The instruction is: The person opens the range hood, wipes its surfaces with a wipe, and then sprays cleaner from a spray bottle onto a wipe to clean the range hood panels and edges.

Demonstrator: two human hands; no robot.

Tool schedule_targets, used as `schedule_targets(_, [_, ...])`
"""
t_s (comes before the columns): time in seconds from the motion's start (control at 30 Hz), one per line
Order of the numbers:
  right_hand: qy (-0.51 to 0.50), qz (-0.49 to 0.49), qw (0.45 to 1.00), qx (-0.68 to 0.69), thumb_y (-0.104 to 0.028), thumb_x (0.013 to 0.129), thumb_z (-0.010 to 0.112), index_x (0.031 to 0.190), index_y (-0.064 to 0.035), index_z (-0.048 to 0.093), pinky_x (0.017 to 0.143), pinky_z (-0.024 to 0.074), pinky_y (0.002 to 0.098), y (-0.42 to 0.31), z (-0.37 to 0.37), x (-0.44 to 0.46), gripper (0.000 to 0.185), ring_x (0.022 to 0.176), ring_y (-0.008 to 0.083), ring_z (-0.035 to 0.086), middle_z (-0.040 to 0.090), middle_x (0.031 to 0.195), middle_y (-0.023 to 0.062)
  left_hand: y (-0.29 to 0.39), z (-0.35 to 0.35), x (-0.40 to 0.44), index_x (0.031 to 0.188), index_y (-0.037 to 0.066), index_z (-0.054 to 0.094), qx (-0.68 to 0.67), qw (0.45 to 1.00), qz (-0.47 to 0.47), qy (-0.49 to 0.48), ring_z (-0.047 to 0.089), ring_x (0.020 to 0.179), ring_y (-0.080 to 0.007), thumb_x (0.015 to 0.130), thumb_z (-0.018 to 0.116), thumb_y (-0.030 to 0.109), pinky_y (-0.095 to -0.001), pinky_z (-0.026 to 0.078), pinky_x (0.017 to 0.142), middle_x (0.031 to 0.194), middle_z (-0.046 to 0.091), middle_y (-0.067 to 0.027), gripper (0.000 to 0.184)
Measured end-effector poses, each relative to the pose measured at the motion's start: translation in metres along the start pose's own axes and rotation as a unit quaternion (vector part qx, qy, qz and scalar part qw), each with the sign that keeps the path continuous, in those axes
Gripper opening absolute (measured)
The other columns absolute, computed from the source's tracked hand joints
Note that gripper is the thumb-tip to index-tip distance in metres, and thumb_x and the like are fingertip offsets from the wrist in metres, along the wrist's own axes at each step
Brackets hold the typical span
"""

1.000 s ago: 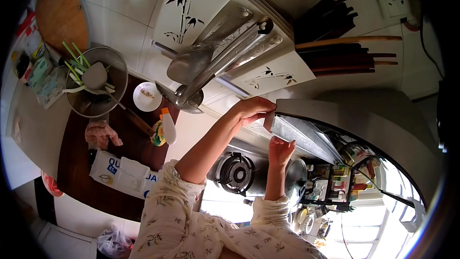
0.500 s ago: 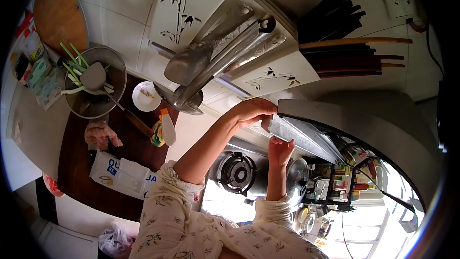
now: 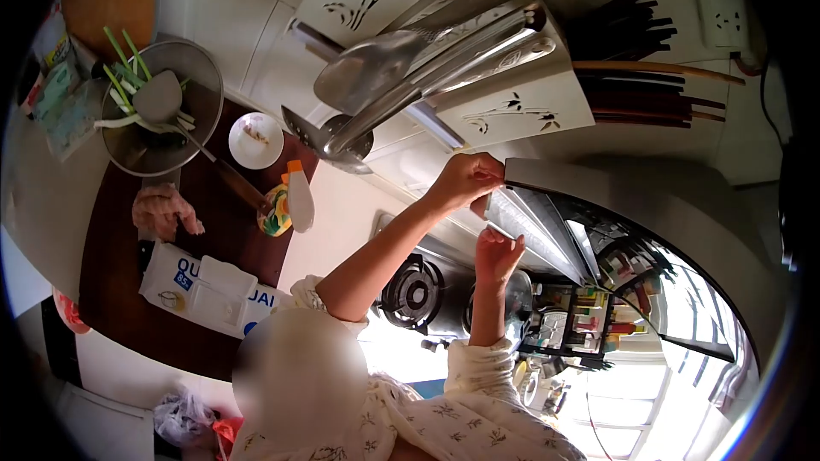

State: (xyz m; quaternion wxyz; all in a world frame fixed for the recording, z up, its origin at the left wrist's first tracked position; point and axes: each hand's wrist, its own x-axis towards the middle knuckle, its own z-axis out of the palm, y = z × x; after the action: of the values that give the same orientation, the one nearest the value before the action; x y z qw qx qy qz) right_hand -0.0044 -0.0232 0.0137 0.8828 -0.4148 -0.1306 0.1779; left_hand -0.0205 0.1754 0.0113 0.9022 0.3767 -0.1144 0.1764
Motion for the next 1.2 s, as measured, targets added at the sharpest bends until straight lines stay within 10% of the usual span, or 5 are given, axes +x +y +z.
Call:
schedule_targets(0.07, [-0.010,0.001,1.000,0.006,-0.027,0.085,0.063,0.110,-0.0048,0.053,0.068,0.0418,0.0247,-0.004,-0.002,0.001,0.035,0.072,0.0112,0.046,0.057,0.093,0.0023,0.000,0.000,-0.003,0.091,-0.004,0.064,-0.035,0.999,0.003,-0.003,0.062,0.076,-0.0125,0.081,0.064,-0.002,-0.0256,0.052,0.070,0.085,0.067,-0.0095,0.010])
schedule_targets(0.2, [-0.030,0.005,0.999,0.012,-0.026,0.085,0.063,0.110,-0.0059,0.053,0.068,0.0417,0.0247,-0.004,0.002,0.003,0.034,0.072,0.0114,0.046,0.056,0.096,0.0025,-0.002,0.005,-0.002,0.093,-0.006,0.061,0.060,0.996,0.065,0.030,0.057,0.051,-0.0090,0.082,0.059,-0.002,-0.0235,0.049,0.043,0.081,0.064,-0.0096,0.012])
schedule_targets(0.8, [-0.090,0.003,0.995,0.041,-0.026,0.084,0.063,0.113,-0.0071,0.054,0.072,0.0451,0.0284,-0.007,-0.007,0.008,0.035,0.075,0.0142,0.052,0.061,0.104,0.0061,-0.013,0.005,-0.005,0.091,-0.005,0.061,0.013,0.994,0.099,0.049,0.059,0.064,-0.0088,0.088,0.055,0.003,-0.0230,0.051,0.062,0.073,0.062,-0.0054,0.011])
schedule_targets(1.03, [-0.089,-0.004,0.995,0.053,-0.024,0.086,0.062,0.109,-0.0069,0.055,0.073,0.0458,0.0274,-0.009,0.010,0.005,0.030,0.076,0.0133,0.053,0.061,0.097,0.0053,0.015,0.012,-0.038,0.140,0.003,0.030,0.174,0.977,0.097,-0.074,0.047,0.118,-0.0201,0.069,0.079,0.007,-0.0351,0.044,0.096,0.133,0.042,-0.0094,0.086])
schedule_targets(1.2, [-0.086,-0.005,0.995,0.051,-0.026,0.086,0.063,0.107,-0.0078,0.055,0.073,0.0460,0.0274,-0.008,0.002,0.009,0.029,0.077,0.0136,0.053,0.062,0.095,0.0047,0.022,0.014,-0.029,0.139,0.003,0.032,0.259,0.961,0.081,-0.057,0.048,0.114,-0.0173,0.064,0.081,0.004,-0.0318,0.049,0.087,0.128,0.047,-0.0083,0.089])
